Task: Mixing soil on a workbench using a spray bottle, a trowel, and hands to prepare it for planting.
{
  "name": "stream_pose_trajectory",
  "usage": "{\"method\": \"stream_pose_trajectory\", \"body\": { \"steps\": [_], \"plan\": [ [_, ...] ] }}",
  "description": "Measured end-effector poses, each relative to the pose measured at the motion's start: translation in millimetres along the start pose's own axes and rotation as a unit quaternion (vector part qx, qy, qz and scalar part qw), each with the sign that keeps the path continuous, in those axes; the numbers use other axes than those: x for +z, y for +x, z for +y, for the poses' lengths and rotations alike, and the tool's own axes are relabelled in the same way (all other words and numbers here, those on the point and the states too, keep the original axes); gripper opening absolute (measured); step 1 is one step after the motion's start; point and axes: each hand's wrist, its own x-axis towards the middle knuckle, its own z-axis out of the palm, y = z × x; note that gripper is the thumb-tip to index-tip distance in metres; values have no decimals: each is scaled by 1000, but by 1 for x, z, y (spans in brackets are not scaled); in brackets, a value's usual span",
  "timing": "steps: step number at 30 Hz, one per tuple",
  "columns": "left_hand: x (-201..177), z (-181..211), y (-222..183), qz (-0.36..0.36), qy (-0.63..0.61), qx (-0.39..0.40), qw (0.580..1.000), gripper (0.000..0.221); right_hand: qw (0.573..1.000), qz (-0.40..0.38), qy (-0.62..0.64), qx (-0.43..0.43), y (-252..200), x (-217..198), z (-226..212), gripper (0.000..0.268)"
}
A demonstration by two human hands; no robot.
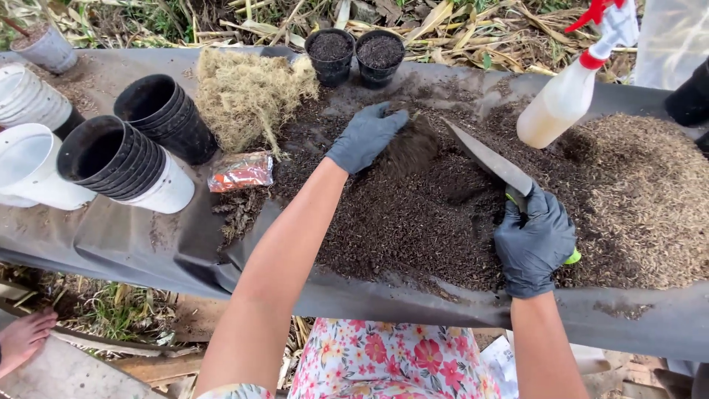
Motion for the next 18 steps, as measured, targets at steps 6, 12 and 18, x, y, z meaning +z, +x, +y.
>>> {"method": "stream_pose_trajectory", "body": {
  "steps": [6,12,18],
  "plan": [
    [-10,4,-10,-52,309,118,942,42,999,25,-25,22,-9,7,14,27],
    [-38,-27,-55,-100,355,262,892,41,1000,4,-22,22,-2,-3,2,21],
    [-83,-71,-31,-117,306,312,892,65,993,80,-54,-75,-3,-11,7,52]
  ]
}}
